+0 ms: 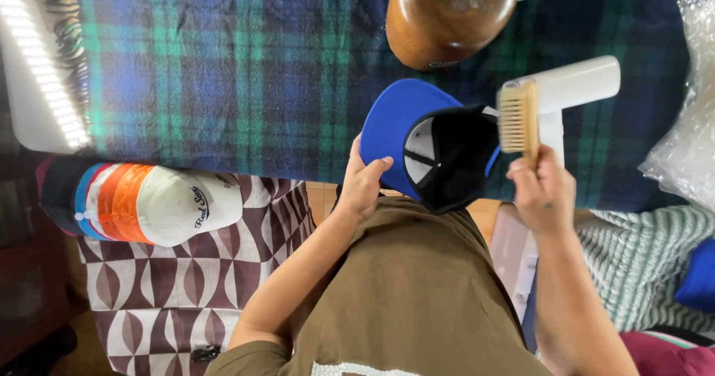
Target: Cleaning and steaming a baseball cap using a brush and a handheld steamer.
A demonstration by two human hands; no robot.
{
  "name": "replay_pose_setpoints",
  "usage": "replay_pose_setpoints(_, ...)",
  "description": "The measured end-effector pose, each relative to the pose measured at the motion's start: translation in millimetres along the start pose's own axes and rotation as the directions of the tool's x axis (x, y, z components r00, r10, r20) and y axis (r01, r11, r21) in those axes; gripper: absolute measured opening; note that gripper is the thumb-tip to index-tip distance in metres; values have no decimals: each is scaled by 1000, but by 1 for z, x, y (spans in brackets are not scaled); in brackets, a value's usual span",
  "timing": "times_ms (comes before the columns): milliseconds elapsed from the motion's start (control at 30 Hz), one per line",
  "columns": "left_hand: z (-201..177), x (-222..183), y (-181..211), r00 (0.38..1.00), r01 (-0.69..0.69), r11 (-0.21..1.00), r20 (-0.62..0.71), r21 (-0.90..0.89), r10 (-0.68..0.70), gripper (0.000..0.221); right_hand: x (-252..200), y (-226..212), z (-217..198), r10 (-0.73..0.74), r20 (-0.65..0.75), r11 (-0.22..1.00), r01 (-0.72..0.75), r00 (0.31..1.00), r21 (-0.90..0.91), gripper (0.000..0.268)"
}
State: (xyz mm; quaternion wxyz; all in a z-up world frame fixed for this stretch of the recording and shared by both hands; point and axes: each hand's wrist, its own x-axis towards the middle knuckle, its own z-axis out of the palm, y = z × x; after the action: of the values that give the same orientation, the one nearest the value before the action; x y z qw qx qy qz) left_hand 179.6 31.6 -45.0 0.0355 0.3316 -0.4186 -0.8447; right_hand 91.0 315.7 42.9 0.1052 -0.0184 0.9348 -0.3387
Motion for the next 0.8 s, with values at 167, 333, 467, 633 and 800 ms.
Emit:
replay_pose_setpoints(167,12,12,-10,998,39,999,39,21,-39,74,-2,-35,57,-589,-106,802,565,801,-191,47)
replay_pose_setpoints(333,0,12,-25,988,7,1000,155,-10,-5,69,-5,-77,78,-674,85,692,668,734,-273,56)
replay_pose_setpoints(467,2,-9,-19,991,32,998,129,-47,-26,69,48,5,91,-809,-91,471,549,581,-691,40)
replay_pose_setpoints(633,-3,-8,-31,992,54,997,118,-60,-47,72,7,-45,85,-328,80,920,337,941,-202,50)
replay_pose_setpoints(800,18,-29,7,988,-8,995,154,-99,23,65,43,-7,100,-483,-88,789,389,871,-477,29)
